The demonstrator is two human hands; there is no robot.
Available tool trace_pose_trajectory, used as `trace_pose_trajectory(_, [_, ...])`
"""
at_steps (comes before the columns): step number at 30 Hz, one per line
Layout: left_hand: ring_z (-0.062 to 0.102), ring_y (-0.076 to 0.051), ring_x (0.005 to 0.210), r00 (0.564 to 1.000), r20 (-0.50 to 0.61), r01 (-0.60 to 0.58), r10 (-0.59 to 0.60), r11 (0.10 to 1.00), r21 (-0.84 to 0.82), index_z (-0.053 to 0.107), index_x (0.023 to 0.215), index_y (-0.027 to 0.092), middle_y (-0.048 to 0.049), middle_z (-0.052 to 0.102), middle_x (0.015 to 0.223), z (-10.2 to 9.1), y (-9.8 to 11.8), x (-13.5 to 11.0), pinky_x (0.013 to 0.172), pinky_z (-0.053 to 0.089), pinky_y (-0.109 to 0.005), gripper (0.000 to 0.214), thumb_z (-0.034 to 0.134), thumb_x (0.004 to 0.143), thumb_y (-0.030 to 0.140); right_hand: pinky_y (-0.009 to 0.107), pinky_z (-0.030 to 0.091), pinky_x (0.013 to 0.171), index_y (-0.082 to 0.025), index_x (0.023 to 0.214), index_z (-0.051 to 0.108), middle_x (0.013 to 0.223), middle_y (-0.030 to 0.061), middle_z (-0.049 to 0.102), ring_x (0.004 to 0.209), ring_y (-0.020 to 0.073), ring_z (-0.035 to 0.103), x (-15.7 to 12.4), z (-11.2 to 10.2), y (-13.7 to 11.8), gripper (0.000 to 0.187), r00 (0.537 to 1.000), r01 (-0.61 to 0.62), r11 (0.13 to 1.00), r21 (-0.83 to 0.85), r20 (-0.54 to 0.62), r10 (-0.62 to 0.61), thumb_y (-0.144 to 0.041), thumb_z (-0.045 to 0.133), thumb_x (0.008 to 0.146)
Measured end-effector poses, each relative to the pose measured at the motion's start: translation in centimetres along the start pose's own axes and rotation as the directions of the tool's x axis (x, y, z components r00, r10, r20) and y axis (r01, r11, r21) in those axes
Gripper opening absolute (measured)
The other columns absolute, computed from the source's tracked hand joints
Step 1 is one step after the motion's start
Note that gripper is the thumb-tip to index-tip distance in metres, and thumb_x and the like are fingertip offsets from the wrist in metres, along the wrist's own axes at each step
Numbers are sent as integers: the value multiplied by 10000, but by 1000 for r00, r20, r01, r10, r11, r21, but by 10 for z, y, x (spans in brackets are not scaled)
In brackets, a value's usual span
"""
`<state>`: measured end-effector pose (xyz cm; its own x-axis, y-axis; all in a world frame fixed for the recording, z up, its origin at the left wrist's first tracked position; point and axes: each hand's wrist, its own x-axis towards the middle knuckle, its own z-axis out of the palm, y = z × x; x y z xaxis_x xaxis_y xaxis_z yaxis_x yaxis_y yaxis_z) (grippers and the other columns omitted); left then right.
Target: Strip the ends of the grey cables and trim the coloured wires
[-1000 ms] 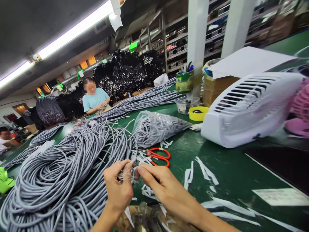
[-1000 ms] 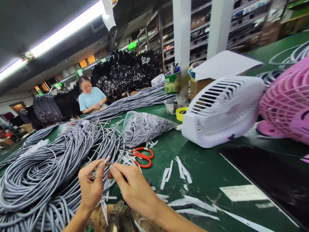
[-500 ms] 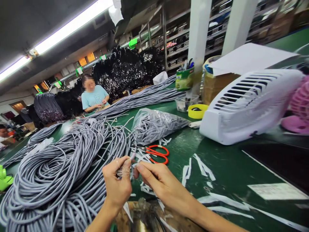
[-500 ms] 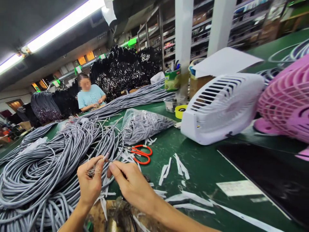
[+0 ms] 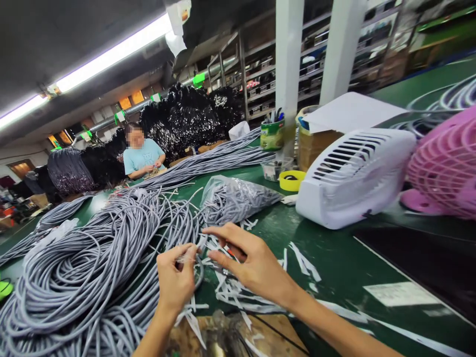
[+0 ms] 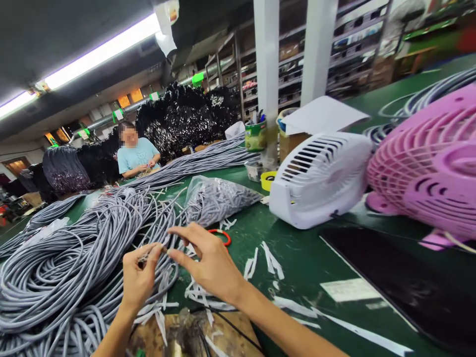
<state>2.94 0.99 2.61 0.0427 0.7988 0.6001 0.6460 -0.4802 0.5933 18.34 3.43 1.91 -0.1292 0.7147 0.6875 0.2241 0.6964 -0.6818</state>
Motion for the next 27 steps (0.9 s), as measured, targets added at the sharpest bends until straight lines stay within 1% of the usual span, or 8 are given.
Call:
trace_pose_trajectory(4, [575,-147,540,988,85,-132,127,989,58,696,746,131,-58,661,598,-6,-8,2,535,412,-227,244,481,824,216,243,367,545,-158,694,625,637,24,548,563,117,483,10,8,-3,205,993,109,986,-126,68,-101,-242,482,814])
trace_pose_trajectory(6, [560,-140,532,972,123,-215,202,971,101,698,778,128,-69,664,622,-8,-10,2,537,402,-229,226,486,820,194,242,318,507,-154,567,571,551,-1,492,515,105,430,22,5,-4,210,983,24,992,-124,182,-1,-221,517,758])
trace_pose_trajectory(9, [535,-128,517,951,150,-283,271,957,67,697,775,135,-61,653,608,-12,-9,3,521,384,-220,215,496,819,198,229,249,456,-158,465,489,464,-33,416,460,78,337,38,2,-4,268,885,-193,980,42,438,156,-294,578,678])
trace_pose_trajectory(11, [513,-116,496,966,92,-242,240,970,3,683,705,136,-41,626,563,-14,-7,4,506,371,-209,222,510,812,223,219,212,428,-159,471,483,439,-46,393,437,65,299,40,4,-2,339,829,-350,914,206,522,200,-420,609,645])
trace_pose_trajectory(16, [353,-70,390,994,-80,57,-77,972,-228,557,556,135,32,443,441,-5,-2,-2,392,274,-183,349,493,811,364,212,105,378,-171,556,466,418,-101,280,376,31,161,20,20,0,478,791,-595,630,498,503,349,-610,655,543])
trace_pose_trajectory(18, [330,-68,393,979,-128,118,-158,955,-272,528,563,140,44,399,446,1,-1,-5,388,268,-182,366,476,817,397,210,138,378,-171,547,460,446,-89,294,397,39,193,11,24,-3,477,843,-531,667,522,407,352,-607,651,565])
trace_pose_trajectory(22, [405,-93,451,950,-218,173,-222,959,-223,525,573,147,24,452,481,7,-1,-5,436,322,-195,335,495,807,384,218,249,414,-163,502,480,482,-45,362,452,72,304,1,23,-10,384,967,-236,920,313,168,191,-454,577,733])
trace_pose_trajectory(27, [378,-85,433,995,28,94,-92,994,-54,556,530,145,25,453,454,1,1,0,448,291,-204,321,511,790,329,234,290,433,-166,614,587,517,-10,459,455,92,376,4,10,-5,213,992,128,992,4,2,-128,-237,497,793])
